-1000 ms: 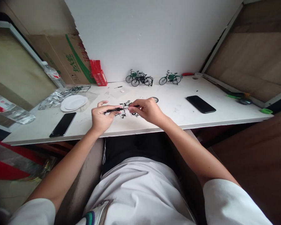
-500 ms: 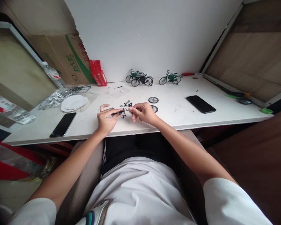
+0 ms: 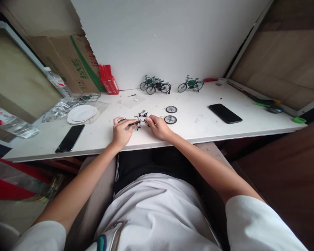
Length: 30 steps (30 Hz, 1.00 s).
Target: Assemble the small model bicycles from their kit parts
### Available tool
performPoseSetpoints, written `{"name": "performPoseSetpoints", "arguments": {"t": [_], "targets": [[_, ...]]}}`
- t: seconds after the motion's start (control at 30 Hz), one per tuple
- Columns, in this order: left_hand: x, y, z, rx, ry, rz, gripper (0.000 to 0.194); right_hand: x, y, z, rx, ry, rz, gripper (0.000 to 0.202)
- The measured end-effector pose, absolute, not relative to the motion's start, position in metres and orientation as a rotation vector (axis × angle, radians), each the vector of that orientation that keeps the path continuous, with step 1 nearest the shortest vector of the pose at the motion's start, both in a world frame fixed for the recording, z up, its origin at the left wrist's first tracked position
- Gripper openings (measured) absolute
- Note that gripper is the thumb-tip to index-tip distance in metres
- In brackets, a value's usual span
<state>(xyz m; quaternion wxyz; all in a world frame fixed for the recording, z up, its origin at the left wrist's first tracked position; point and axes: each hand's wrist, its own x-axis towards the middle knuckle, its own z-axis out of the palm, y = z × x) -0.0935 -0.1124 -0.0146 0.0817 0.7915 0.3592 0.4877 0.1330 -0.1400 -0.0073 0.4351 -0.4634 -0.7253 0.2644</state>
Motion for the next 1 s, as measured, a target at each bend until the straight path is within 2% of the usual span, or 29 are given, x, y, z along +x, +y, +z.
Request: {"name": "performPoseSetpoints", "arguments": {"t": [0.1,0.23,0.53,1.0], "targets": [[-0.093,-0.113,-0.014,2.363,1.106,1.430,0.019,0.132,-0.136,-0.013,-1.092,-1.860,0.488,0.048],[-0.093,-0.111,-0.016,2.340,1.099,1.441,0.014,0.133,-0.133,-0.017,-1.065,-1.871,0.467,0.043],[-0.095,-0.110,-0.016,2.286,1.138,1.525,0.025,0.137,-0.140,-0.005,-1.051,-1.750,0.790,0.045],[-0.094,-0.107,-0.022,2.262,1.087,1.553,0.029,0.136,-0.146,-0.001,-1.095,-1.709,0.978,0.056]]}}
